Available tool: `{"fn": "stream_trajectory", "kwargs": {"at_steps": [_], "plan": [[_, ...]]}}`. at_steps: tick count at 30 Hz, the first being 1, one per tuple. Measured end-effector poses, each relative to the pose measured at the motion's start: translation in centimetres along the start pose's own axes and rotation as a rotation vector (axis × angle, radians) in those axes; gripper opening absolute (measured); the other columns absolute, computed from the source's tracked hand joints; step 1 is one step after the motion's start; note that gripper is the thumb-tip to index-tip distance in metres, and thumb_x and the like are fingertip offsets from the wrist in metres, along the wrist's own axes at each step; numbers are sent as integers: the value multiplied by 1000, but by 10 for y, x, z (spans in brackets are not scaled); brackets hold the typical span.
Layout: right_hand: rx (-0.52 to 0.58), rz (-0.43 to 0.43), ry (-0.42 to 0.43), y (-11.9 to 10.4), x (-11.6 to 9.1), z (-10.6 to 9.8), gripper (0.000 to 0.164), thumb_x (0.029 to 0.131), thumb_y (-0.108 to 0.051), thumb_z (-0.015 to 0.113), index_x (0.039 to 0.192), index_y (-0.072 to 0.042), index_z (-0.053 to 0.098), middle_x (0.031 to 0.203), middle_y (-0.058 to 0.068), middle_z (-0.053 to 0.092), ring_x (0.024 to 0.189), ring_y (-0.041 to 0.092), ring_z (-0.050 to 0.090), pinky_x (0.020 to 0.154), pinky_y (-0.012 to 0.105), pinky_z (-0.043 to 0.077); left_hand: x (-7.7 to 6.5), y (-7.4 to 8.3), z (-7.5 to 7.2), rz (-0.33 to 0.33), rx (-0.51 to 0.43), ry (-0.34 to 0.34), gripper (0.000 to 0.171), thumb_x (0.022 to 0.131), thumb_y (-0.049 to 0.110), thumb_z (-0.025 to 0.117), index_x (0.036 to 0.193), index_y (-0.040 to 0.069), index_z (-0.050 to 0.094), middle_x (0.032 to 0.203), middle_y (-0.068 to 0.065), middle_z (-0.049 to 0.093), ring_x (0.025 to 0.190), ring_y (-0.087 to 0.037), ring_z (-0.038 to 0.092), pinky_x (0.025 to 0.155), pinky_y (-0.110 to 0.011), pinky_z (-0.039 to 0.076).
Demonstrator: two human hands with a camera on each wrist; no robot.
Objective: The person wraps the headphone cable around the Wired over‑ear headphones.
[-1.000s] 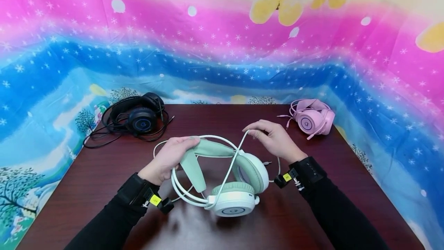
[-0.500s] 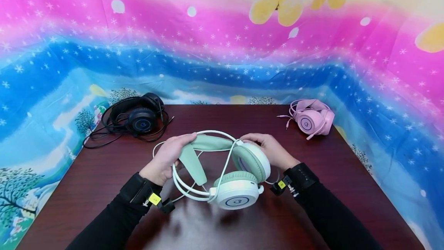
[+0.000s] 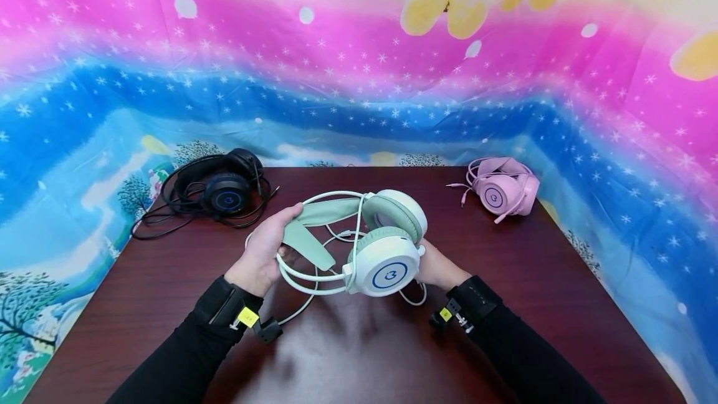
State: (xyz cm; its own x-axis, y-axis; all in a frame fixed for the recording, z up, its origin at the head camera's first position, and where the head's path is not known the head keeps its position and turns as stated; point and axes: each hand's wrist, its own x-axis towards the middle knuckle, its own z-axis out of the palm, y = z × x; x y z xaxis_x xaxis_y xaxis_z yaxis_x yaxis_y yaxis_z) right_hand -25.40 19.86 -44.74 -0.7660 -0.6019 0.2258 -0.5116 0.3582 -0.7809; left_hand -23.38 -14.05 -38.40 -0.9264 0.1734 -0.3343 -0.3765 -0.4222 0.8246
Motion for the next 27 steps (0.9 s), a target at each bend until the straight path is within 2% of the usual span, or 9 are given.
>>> {"fn": "stream_trajectory", "kwargs": {"at_steps": [3, 6, 8, 10, 13, 17, 21, 24, 27], "plan": [[-20, 74, 12, -6, 3, 3, 21, 102, 3, 68, 122, 3, 64, 100, 11, 72, 88, 0, 60, 87, 21, 51, 0, 1, 2, 9, -41, 31, 40, 116, 37, 54, 86, 20, 75, 49, 11, 52, 36, -5, 37, 43, -18, 25], [50, 169, 34, -10, 7, 7, 5, 106, 1, 59, 110, -2, 60, 70, 5, 63, 58, 10, 59, 59, 28, 54, 0, 2, 3, 13, -82, 56, 43, 116, 36, 53, 82, 20, 74, 47, 10, 50, 35, -5, 36, 43, -18, 25], [96, 229, 49, -11, 9, 10, 11, 111, -2, 53, 101, -4, 57, 58, 3, 55, 44, 17, 55, 46, 33, 51, 0, 2, 3, 7, -107, 56, 45, 117, 36, 51, 81, 19, 72, 46, 10, 48, 34, -5, 35, 43, -18, 24], [100, 241, 66, -12, 9, 12, 15, 112, -4, 53, 99, -5, 58, 58, 4, 56, 44, 21, 57, 46, 35, 52, 0, 2, 3, 1, -130, 53, 44, 117, 36, 51, 83, 19, 71, 46, 10, 47, 34, -6, 35, 43, -18, 25], [73, 238, 52, -13, 7, 17, 29, 113, -5, 52, 85, -4, 61, 59, 3, 57, 45, 20, 58, 49, 34, 54, 0, 3, 3, 3, -168, 58, 42, 118, 36, 51, 84, 18, 68, 48, 10, 44, 35, -6, 35, 44, -18, 24], [100, 196, -1, -16, 4, 31, 27, 112, -2, 51, 94, 3, 70, 63, 8, 62, 51, 14, 61, 53, 31, 56, 1, 2, 6, 12, -200, 74, 41, 118, 35, 51, 84, 18, 66, 49, 10, 43, 38, -6, 33, 45, -18, 24], [275, 153, -70, -23, 6, 49, 26, 115, -5, 49, 119, 7, 71, 89, 26, 73, 68, 14, 69, 68, 30, 62, 1, 0, 8, 12, -195, 70, 44, 119, 35, 47, 81, 18, 62, 48, 10, 41, 39, -7, 32, 47, -18, 23], [426, 144, -107, -30, 6, 60, 30, 118, -8, 45, 120, 11, 68, 107, 36, 70, 80, 18, 73, 80, 31, 65, 0, -2, 10, 28, -191, 84, 43, 119, 35, 47, 82, 18, 62, 50, 10, 41, 42, -7, 31, 48, -18, 23], [438, 129, -128, -36, 7, 67, 34, 119, -10, 44, 114, 11, 70, 102, 34, 71, 86, 21, 75, 85, 31, 65, 0, -3, 11, 50, -186, 117, 39, 118, 35, 49, 87, 19, 68, 53, 11, 48, 44, -6, 33, 51, -18, 24]]}}
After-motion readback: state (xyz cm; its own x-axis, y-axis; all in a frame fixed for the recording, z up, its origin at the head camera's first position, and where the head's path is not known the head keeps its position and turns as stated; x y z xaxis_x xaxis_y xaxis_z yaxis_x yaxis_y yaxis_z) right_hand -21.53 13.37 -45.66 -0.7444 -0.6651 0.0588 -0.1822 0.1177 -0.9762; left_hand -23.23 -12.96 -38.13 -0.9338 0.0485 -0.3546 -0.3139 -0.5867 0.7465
